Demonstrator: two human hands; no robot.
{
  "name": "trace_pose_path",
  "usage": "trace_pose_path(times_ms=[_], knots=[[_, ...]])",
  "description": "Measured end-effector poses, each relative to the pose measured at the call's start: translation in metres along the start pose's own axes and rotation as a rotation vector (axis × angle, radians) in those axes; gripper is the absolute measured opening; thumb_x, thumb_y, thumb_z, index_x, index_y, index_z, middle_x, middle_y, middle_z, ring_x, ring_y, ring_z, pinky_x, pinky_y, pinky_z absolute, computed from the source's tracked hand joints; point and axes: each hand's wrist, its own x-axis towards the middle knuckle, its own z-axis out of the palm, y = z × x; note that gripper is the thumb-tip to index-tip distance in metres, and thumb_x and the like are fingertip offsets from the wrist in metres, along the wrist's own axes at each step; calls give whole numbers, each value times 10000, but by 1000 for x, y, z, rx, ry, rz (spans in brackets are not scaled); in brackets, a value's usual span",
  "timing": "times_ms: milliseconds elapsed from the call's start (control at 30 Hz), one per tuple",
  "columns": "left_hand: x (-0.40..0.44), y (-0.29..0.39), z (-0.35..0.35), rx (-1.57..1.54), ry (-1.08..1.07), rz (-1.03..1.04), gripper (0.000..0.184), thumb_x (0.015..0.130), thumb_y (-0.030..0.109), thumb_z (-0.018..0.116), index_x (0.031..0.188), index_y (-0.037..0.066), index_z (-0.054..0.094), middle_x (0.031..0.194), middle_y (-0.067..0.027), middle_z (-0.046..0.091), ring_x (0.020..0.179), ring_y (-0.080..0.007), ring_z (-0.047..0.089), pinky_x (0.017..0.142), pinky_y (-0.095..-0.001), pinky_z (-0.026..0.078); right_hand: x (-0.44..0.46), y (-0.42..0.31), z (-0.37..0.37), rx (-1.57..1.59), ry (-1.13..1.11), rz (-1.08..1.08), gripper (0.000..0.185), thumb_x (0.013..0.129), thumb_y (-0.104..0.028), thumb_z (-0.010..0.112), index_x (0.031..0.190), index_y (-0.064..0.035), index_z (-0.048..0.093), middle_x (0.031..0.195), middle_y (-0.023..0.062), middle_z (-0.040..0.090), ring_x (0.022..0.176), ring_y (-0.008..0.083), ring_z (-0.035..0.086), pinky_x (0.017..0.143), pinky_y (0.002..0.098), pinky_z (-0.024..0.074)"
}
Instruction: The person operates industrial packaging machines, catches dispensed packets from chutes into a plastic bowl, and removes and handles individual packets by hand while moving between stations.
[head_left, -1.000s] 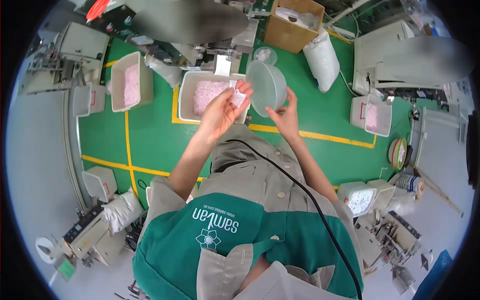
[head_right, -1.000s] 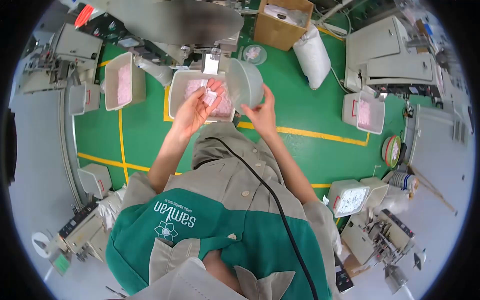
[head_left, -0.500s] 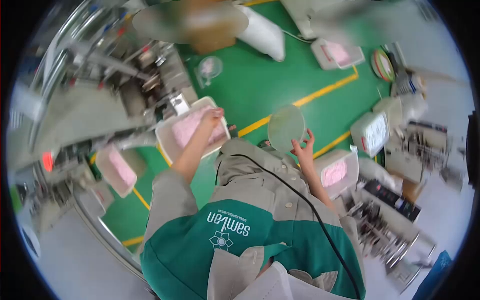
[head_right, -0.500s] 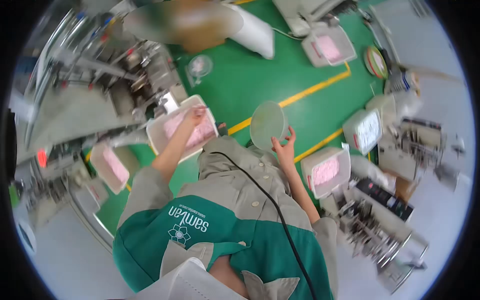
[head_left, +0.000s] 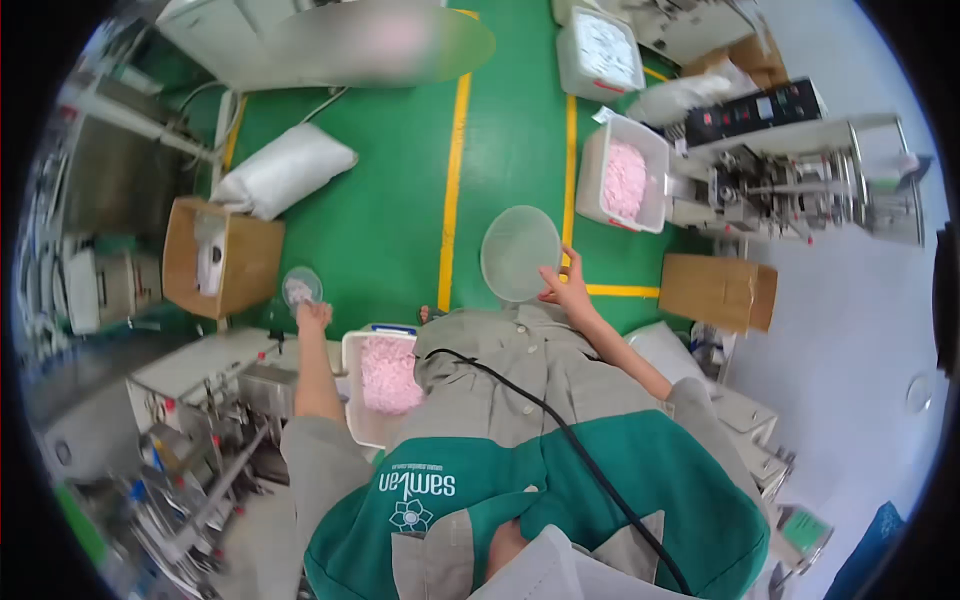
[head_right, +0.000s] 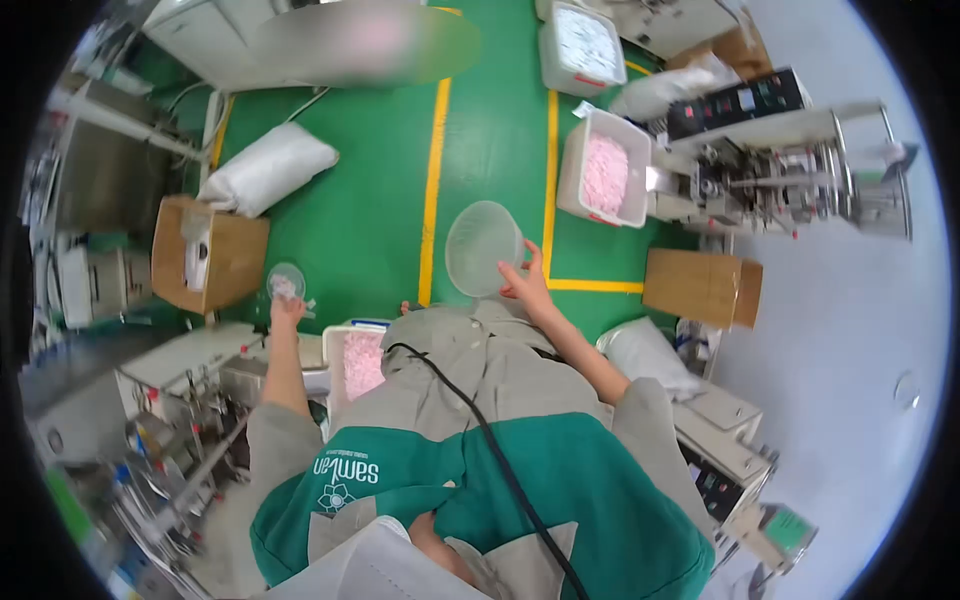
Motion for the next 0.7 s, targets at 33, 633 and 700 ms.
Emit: trace_pose_path(times_ms=[33,633,700], knots=[[29,-15,23,-28,-89,-40,343,936,316,425,1241,176,495,1274,-69,520,1220,-268,484,927,-506,431,12,-5,-4,2,15,26,865,824,-327,725,1457,-170,155,1239,196,394,678,158,599,628,318,561],[-239,101,578,159,-535,405,262,910,225,606,1132,86,593,933,-4,568,819,-117,552,704,-268,468,362,-250,-79,136,-181,-29,862,831,-342,709,1450,-133,147,1116,161,461,650,178,609,564,313,546],[-252,131,618,148,-555,469,268,916,238,598,1132,80,591,922,0,570,806,-112,548,688,-262,459,404,-269,-78,140,-188,-33,849,837,-330,702,1448,-134,145,1058,138,473,640,180,607,568,322,551]])
